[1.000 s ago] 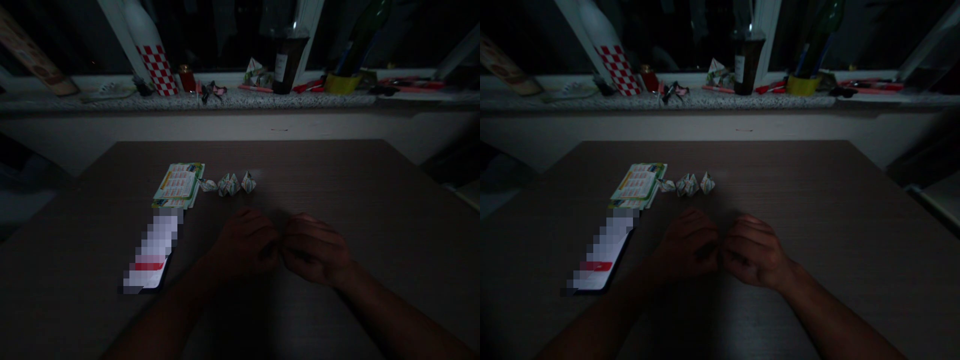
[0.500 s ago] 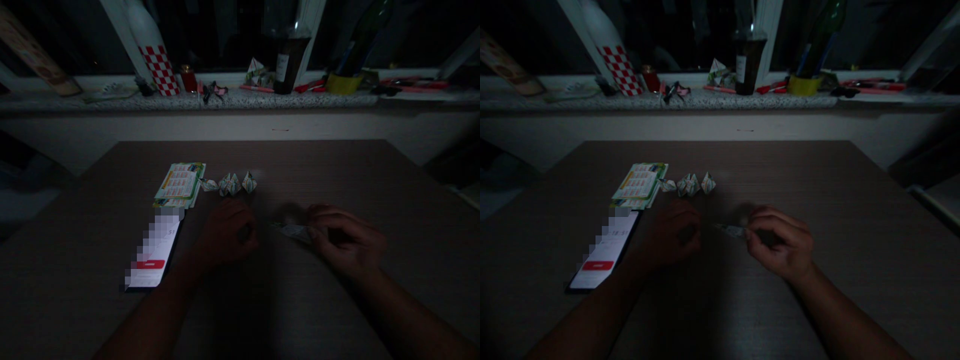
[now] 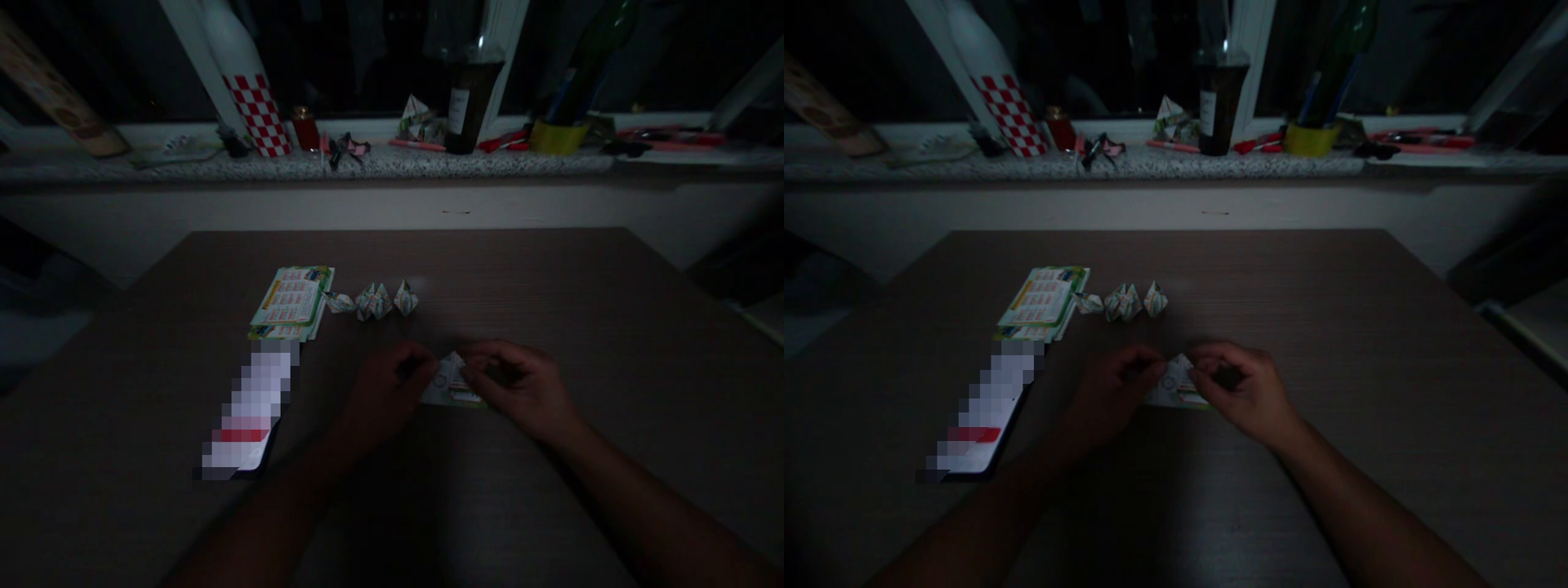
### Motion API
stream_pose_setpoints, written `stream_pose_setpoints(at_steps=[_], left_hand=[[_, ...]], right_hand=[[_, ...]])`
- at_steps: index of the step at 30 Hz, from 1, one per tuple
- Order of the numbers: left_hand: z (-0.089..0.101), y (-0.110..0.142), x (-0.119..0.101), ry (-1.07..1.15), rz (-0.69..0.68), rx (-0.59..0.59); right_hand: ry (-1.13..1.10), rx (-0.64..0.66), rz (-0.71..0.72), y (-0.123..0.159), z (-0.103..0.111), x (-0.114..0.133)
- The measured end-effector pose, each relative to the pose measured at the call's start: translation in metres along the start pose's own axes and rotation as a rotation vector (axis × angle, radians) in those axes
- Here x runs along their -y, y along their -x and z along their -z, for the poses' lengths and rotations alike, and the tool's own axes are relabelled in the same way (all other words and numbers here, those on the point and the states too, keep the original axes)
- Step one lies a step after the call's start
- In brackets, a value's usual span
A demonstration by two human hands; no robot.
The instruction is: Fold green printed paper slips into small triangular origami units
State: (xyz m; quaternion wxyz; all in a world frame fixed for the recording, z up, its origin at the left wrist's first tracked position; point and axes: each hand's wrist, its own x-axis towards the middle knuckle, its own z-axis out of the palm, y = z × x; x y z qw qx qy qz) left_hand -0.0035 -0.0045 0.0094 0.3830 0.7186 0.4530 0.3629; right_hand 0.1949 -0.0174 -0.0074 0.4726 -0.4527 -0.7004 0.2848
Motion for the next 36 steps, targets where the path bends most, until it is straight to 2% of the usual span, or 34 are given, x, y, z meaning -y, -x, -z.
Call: stream_pose_setpoints(at_steps=[3, 6, 11, 13, 16, 21, 26, 36], left_hand=[[0.001, -0.003, 0.005, 0.024, 0.078, -0.016], [0.0, -0.003, 0.013, -0.097, 0.075, 0.028], [-0.002, -0.002, 0.023, -0.526, -0.191, 0.159], [-0.002, -0.003, 0.022, -0.608, -0.282, 0.218], [0.0, -0.005, 0.019, -0.687, -0.349, 0.32], [0.005, -0.004, 0.016, -0.704, -0.358, 0.393], [0.013, -0.003, 0.014, -0.638, -0.343, 0.452], [0.015, -0.003, 0.016, -0.617, -0.357, 0.433]], right_hand=[[-0.017, 0.045, -0.039, -0.001, 0.0, -0.004], [0.085, 0.137, -0.017, -0.004, 0.0, -0.007], [0.328, 0.318, 0.151, -0.007, 0.0, -0.017], [0.41, 0.349, 0.182, -0.007, -0.001, -0.02], [0.459, 0.382, 0.22, -0.007, -0.001, -0.022], [0.412, 0.451, 0.289, -0.008, 0.001, -0.015], [0.416, 0.507, 0.238, -0.008, 0.005, -0.008], [0.417, 0.519, 0.222, -0.007, 0.005, -0.009]])
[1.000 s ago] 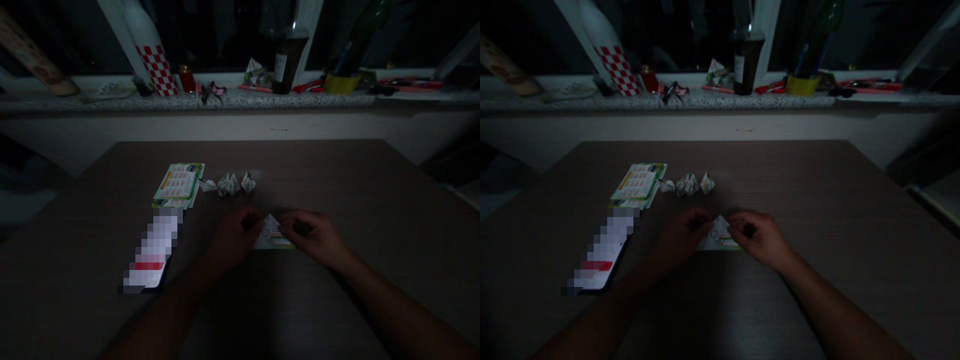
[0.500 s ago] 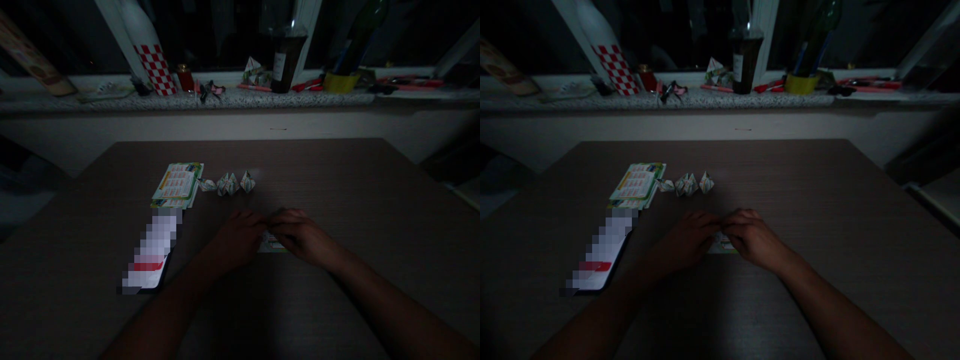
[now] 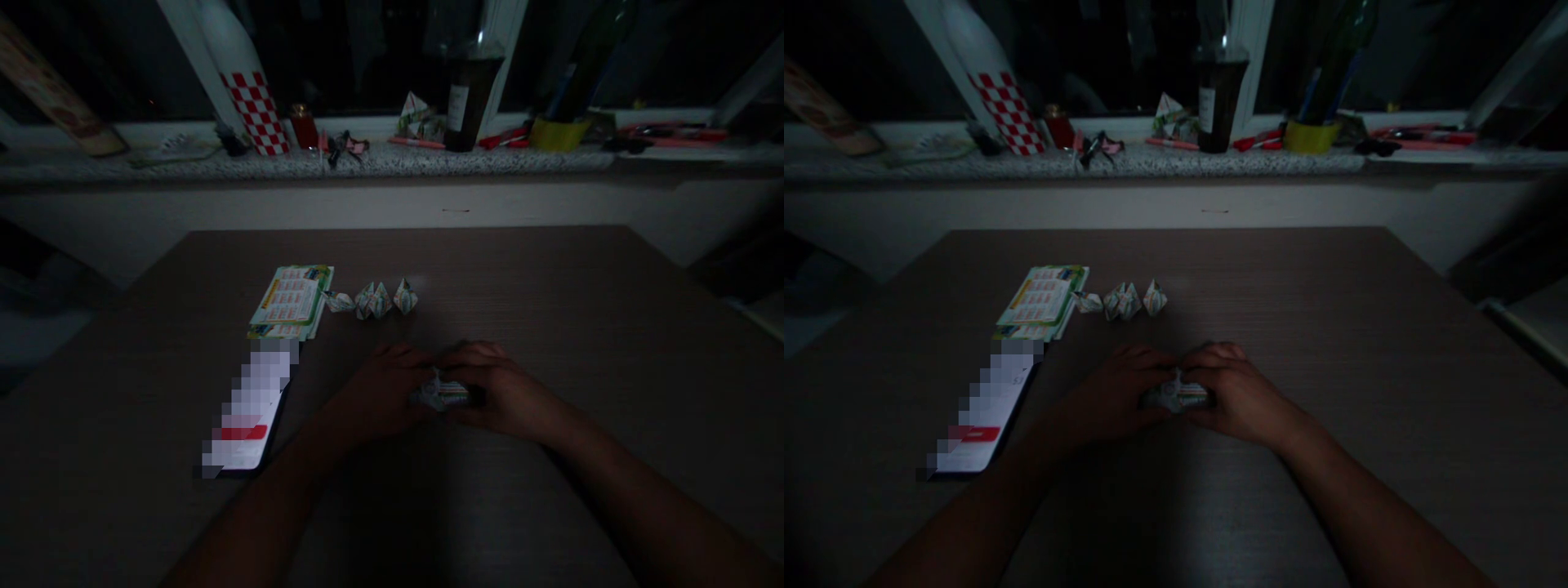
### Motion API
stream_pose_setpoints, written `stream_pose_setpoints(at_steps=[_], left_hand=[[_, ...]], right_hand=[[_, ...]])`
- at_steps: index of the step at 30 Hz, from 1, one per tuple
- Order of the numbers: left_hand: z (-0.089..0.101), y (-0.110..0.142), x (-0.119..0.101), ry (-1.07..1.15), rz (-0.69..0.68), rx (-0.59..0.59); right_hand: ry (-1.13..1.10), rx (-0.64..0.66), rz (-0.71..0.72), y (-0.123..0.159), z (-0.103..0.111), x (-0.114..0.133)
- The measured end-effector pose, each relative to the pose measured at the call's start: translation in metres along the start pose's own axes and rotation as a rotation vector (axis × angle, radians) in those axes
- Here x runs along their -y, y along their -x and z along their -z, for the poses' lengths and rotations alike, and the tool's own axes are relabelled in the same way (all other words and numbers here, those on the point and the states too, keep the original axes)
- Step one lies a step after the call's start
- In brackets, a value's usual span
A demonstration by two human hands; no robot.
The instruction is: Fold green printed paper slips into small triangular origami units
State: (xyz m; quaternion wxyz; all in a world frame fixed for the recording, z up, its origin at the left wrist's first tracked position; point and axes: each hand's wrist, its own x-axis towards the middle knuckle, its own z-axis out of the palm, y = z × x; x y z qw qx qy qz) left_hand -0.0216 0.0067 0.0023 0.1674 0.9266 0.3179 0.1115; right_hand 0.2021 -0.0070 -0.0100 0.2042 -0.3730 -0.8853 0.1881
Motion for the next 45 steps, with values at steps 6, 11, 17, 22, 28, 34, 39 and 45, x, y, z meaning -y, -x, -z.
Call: stream_pose_setpoints(at_steps=[6, 11, 17, 22, 28, 34, 39, 45], left_hand=[[0.002, 0.0, -0.001, -0.005, 0.016, 0.033], [0.005, -0.001, -0.004, -0.008, 0.019, 0.044], [0.007, 0.0, -0.007, -0.003, 0.016, 0.029], [0.005, -0.001, -0.007, -0.009, 0.024, 0.012], [0.002, -0.004, -0.006, -0.008, 0.054, 0.023], [-0.009, -0.005, -0.007, 0.077, 0.121, -0.046], [-0.017, -0.006, -0.008, 0.074, 0.226, -0.098], [-0.016, -0.006, -0.01, 0.014, 0.298, -0.051]], right_hand=[[0.001, 0.011, 0.001, 0.0, 0.002, 0.003], [-0.016, 0.017, 0.007, -0.001, 0.002, 0.003], [-0.021, 0.022, 0.005, -0.001, 0.003, 0.003], [-0.013, 0.008, -0.003, -0.001, 0.002, 0.004], [0.006, -0.014, -0.003, -0.002, -0.003, 0.001], [0.029, -0.032, -0.013, -0.003, -0.006, -0.002], [0.036, -0.056, -0.014, -0.003, -0.009, -0.003], [0.041, -0.077, -0.021, -0.004, -0.013, -0.004]])
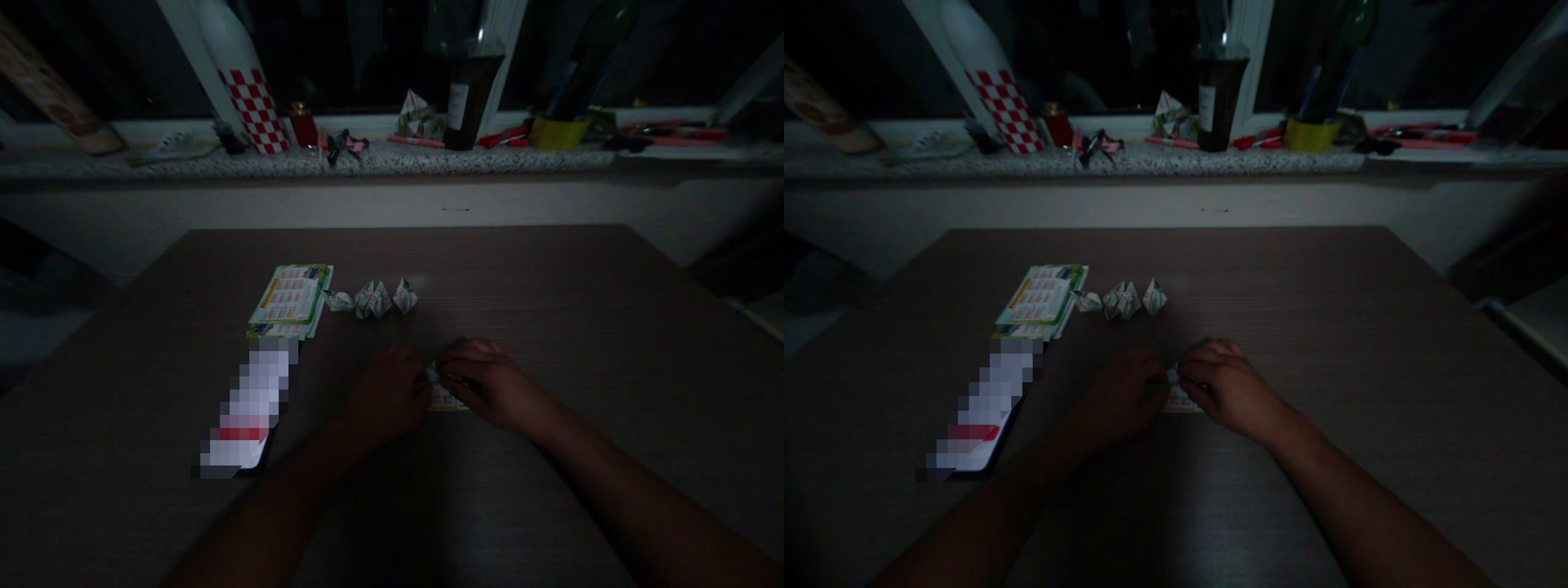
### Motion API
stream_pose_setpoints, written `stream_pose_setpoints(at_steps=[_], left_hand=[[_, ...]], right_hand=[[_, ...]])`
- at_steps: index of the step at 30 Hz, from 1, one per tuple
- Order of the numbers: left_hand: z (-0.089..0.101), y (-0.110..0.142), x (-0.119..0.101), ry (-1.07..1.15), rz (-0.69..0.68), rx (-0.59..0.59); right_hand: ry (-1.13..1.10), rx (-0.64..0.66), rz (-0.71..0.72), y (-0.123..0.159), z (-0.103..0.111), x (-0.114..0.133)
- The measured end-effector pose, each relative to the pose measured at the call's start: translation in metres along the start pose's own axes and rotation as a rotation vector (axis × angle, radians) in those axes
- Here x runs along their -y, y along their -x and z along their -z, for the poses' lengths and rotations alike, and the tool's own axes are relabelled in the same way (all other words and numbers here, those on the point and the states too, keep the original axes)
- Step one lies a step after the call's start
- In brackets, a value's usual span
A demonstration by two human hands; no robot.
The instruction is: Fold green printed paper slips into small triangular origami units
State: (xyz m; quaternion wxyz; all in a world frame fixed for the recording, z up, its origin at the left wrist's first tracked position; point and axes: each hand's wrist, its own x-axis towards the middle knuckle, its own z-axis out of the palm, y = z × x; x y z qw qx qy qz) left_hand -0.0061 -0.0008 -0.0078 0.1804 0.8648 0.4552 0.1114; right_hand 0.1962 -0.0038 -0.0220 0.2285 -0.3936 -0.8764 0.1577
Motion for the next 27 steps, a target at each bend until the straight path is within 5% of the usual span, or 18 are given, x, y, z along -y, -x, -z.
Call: stream_pose_setpoints(at_steps=[27], left_hand=[[0.002, -0.0055, -0.0086, -0.125, 0.099, 0.064]], right_hand=[[-0.03, -0.057, -0.115, -0.0017, -0.0074, 0.0036]])
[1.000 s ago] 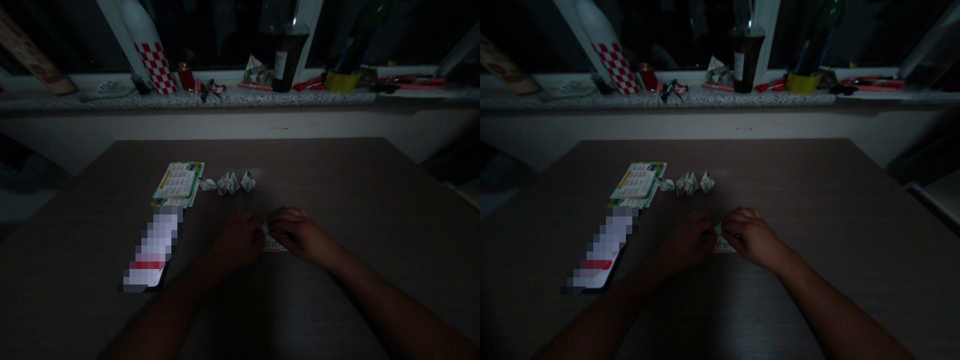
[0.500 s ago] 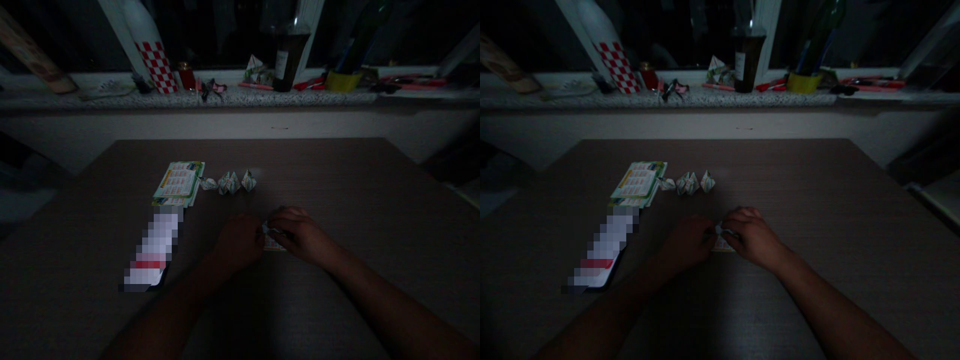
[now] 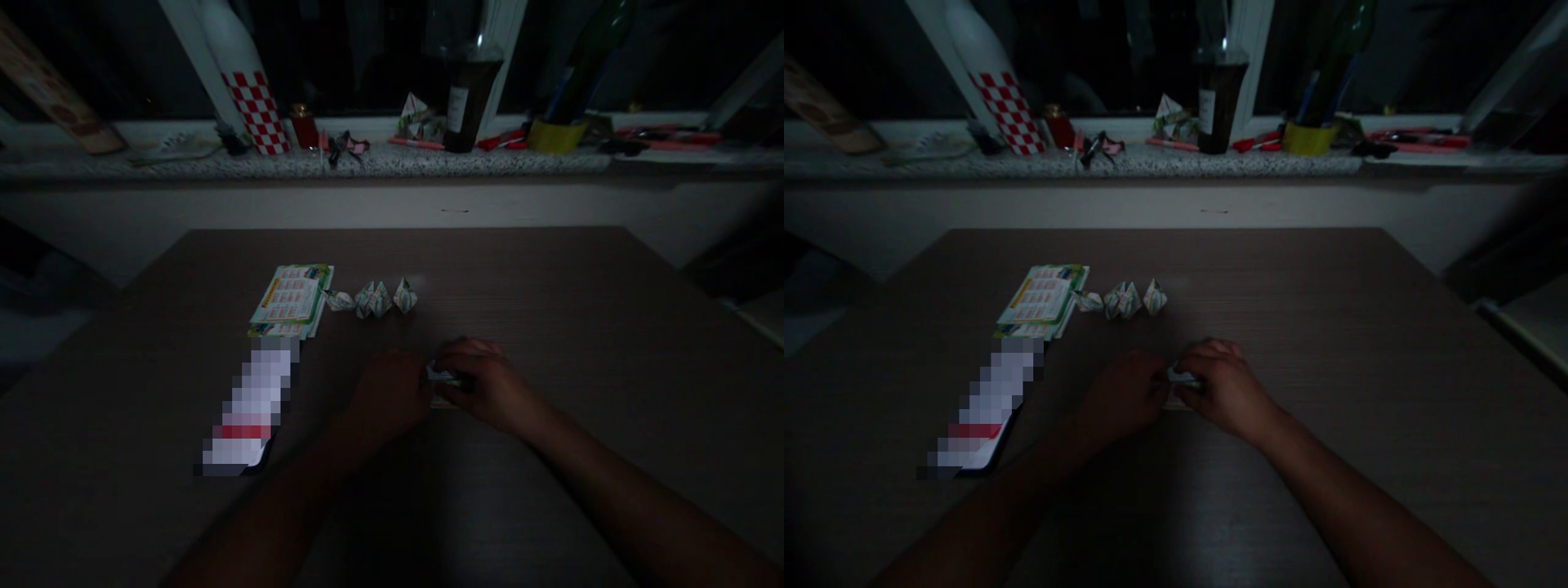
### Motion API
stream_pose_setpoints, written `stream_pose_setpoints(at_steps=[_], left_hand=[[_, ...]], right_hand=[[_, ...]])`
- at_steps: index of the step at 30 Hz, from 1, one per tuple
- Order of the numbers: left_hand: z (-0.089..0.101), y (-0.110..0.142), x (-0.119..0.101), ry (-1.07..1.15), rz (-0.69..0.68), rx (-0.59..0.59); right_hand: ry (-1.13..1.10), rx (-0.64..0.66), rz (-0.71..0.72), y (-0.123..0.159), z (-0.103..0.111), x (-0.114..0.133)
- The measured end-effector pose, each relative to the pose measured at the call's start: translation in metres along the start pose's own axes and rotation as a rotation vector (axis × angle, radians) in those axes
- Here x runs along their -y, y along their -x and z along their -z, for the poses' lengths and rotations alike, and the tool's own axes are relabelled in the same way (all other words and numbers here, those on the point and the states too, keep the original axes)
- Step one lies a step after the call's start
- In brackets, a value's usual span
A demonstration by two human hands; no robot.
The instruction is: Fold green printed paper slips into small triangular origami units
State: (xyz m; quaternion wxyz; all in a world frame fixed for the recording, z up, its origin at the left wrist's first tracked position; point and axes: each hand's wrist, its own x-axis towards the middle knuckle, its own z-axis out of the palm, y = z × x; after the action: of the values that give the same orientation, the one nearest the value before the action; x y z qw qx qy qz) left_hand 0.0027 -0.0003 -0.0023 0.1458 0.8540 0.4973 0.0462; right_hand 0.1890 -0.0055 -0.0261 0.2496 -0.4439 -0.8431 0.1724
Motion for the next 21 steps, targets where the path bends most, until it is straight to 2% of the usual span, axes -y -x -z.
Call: stream_pose_setpoints(at_steps=[8, 16, 21], left_hand=[[0.004, 0.0, -0.001, 0.003, 0.03, 0.023], [0.002, -0.004, -0.014, -0.065, 0.075, -0.024], [0.012, -0.005, -0.01, -0.048, 0.14, 0.07]], right_hand=[[-0.174, 0.086, 0.026, 0.005, 0.018, -0.016], [-0.16, 0.108, 0.03, 0.003, 0.022, -0.012], [-0.153, 0.11, 0.03, 0.004, 0.02, -0.014]])
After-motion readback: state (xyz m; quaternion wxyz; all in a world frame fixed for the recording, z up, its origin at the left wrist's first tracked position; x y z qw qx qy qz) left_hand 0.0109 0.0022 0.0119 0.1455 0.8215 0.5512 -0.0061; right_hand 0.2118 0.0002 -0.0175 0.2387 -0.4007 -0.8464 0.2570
